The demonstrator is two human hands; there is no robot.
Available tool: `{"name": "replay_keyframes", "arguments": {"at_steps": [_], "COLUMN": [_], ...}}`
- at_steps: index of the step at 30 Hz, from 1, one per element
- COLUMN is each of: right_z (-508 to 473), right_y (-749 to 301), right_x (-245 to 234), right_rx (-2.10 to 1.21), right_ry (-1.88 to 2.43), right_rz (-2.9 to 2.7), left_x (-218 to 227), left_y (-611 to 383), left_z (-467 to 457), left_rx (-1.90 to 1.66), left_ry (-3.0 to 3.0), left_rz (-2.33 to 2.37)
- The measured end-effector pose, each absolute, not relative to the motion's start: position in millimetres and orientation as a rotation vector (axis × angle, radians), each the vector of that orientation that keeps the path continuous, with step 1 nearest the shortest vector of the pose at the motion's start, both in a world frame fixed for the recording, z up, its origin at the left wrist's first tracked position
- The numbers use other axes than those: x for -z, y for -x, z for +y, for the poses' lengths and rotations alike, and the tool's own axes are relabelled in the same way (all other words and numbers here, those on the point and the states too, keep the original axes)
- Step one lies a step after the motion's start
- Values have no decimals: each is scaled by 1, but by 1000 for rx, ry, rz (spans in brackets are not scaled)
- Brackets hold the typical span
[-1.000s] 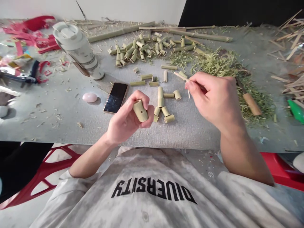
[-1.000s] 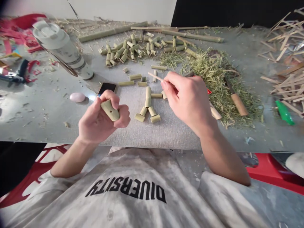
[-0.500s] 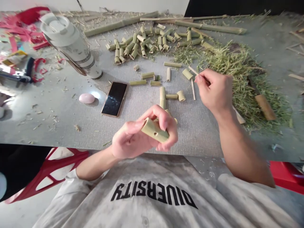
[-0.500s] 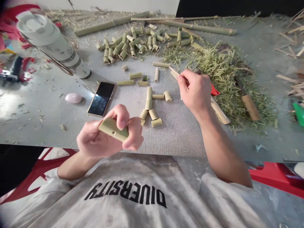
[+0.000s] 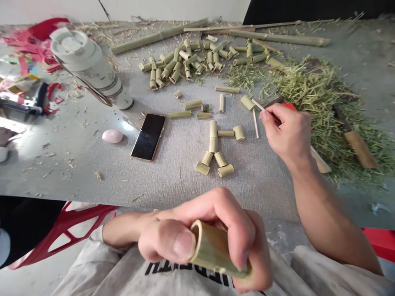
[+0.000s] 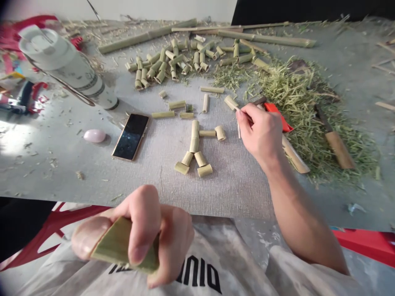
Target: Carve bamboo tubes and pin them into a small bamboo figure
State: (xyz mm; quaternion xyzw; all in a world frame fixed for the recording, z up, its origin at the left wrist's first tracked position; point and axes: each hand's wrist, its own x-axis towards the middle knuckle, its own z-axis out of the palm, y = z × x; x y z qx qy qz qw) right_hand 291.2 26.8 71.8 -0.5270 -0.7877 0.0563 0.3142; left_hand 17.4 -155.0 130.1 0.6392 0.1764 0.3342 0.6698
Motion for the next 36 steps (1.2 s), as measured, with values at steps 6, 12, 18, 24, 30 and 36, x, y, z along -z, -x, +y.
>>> {"name": "replay_keyframes", "arguments": {"at_steps": [6,12,18,24,30,36], "right_z": [26,21,23,24,13,-13], "right_y": [-284,-270,-270,-278,-271,-228], "right_x": [-84,-99,-89,-78,-89,-138], "right_rx": [-134,-74,-121,-118,-128,23], "right_ry": [1334,1225,1235,1264,1248,988], "right_rz": [-2039,-2017,-2050,-2087,-2181,-2515], "left_x": [-122,-70,-53,-47,-58,-69], "left_y": [32,64,58,61,55,41], "left_z": [-83,-37,-36,-32,-38,-44], "left_rx": [-1098,-719,-1148,-940,-1051,-1207], "left_ry": [-2196,-2363,-2210,-2241,-1790,-1230], "left_rz": [1049,1584,1424,1505,1391,962]}}
